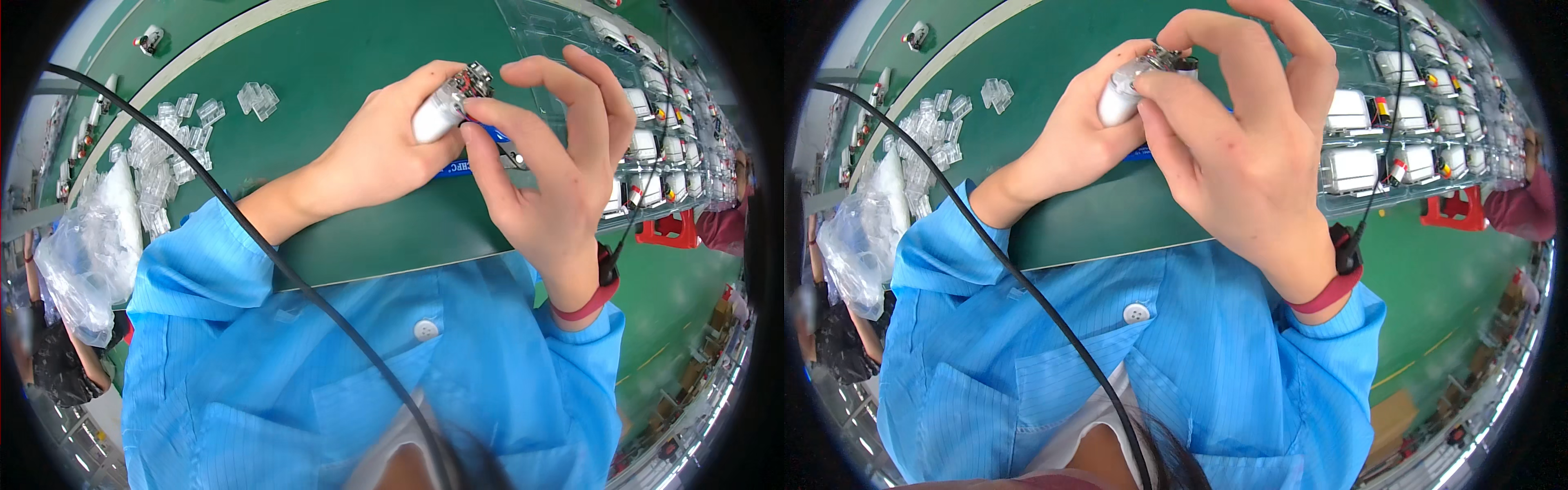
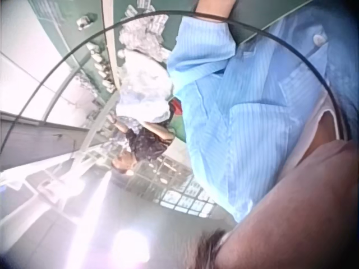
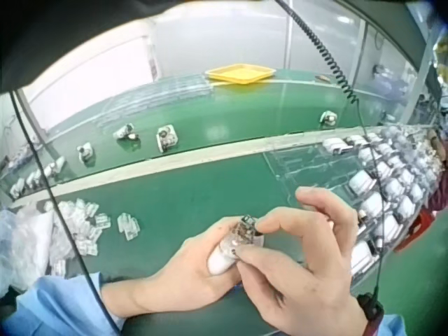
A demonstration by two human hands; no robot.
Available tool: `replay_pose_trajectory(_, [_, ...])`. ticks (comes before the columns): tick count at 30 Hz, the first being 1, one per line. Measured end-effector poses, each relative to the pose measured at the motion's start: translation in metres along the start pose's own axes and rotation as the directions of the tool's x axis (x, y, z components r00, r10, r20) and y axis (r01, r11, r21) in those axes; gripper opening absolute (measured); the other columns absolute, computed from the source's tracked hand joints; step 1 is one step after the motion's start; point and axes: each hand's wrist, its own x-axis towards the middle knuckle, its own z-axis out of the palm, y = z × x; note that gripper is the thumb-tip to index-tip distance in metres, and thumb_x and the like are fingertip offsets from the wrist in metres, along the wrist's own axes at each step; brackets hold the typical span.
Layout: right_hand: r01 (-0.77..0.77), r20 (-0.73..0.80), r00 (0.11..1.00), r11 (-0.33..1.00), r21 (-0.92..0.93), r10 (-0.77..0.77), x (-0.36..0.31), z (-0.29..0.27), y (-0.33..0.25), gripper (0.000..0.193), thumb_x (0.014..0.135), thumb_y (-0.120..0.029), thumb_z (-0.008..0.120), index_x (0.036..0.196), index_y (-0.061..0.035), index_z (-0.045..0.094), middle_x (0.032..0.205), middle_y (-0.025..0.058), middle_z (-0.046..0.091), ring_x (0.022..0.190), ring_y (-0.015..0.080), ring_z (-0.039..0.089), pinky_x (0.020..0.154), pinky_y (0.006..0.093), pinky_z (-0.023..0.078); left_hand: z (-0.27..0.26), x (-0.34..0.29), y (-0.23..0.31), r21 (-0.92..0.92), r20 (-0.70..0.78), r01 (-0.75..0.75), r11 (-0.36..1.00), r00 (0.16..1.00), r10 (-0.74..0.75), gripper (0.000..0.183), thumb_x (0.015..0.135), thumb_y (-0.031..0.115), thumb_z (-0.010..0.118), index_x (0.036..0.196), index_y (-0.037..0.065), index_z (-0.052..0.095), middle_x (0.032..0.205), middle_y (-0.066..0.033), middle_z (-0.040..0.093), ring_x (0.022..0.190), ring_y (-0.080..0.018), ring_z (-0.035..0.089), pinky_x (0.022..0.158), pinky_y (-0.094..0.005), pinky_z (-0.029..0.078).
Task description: Assembling small electronic components and placing them into a plastic shipping tray.
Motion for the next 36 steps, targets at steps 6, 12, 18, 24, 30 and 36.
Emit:
replay_pose_trajectory(6, [0.139,0.189,0.974,0.988,-0.068,-0.124,0.014,-0.014,0.0,0.018,0.065,-0.003,0.071,0.081,-0.009,0.066,0.1,0.0019,0.06,0.11,0.0321,0.048,0.088,0.0386,0.039,-0.002,0.001,0.005,0.105,0.063,0.027,0.994,0.997,-0.034,0.042,0.082,0.006,0.058,0.122,0.003,0.046,0.1,-0.012,0.061,0.09,-0.023,0.06,0.077,-0.0317,0.048])
replay_pose_trajectory(12, [0.257,0.345,0.919,0.955,-0.151,-0.192,0.025,-0.022,0.005,0.015,0.067,0.001,0.067,0.079,-0.0063,0.061,0.1,0.0021,0.06,0.11,0.0321,0.049,0.086,0.0396,0.041,-0.002,-0.001,0.009,0.136,0.073,0.03,0.99,0.996,-0.041,0.043,0.079,0.007,0.056,0.12,0.003,0.046,0.091,-0.0165,0.064,0.083,-0.0317,0.064,0.07,-0.0366,0.05])
replay_pose_trajectory(18, [0.077,0.276,0.959,0.997,-0.004,-0.072,0.018,-0.016,0.006,0.015,0.067,0.001,0.065,0.078,-0.006,0.06,0.102,0.0027,0.06,0.111,0.033,0.047,0.087,0.0398,0.041,0.0,-0.001,0.01,0.104,0.083,0.02,0.994,0.996,-0.028,0.044,0.078,0.007,0.057,0.12,0.003,0.046,0.095,-0.0177,0.062,0.085,-0.0339,0.063,0.072,-0.038,0.05])
replay_pose_trajectory(24, [0.111,0.22,0.971,0.993,-0.05,-0.098,0.011,-0.01,0.005,0.014,0.068,0.002,0.064,0.079,-0.0062,0.06,0.105,0.0037,0.061,0.111,0.0336,0.046,0.088,0.0392,0.04,-0.001,0.0,0.007,0.068,0.097,0.03,0.997,0.995,-0.036,0.044,0.077,0.007,0.058,0.12,0.003,0.047,0.099,-0.0179,0.062,0.089,-0.0342,0.062,0.076,-0.038,0.049])
replay_pose_trajectory(30, [0.107,0.307,0.947,0.994,-0.013,-0.098,0.024,-0.016,0.002,0.014,0.069,0.001,0.065,0.08,-0.0061,0.061,0.105,0.0024,0.062,0.111,0.0324,0.046,0.088,0.0396,0.04,-0.002,0.0,0.008,0.091,0.074,0.024,0.996,0.997,-0.031,0.044,0.076,0.007,0.058,0.119,0.002,0.048,0.097,-0.0175,0.062,0.089,-0.0332,0.062,0.075,-0.0375,0.05])
replay_pose_trajectory(36, [0.047,0.215,0.976,0.999,0.005,-0.047,0.009,-0.006,0.008,0.014,0.07,0.0,0.066,0.082,-0.0057,0.064,0.104,0.0024,0.064,0.108,0.0304,0.05,0.09,0.0396,0.04,-0.004,0.001,0.006,0.082,0.113,0.06,0.995,0.991,-0.069,0.043,0.079,0.005,0.059,0.12,0.003,0.048,0.098,-0.0127,0.061,0.089,-0.0245,0.061,0.076,-0.0333,0.049])
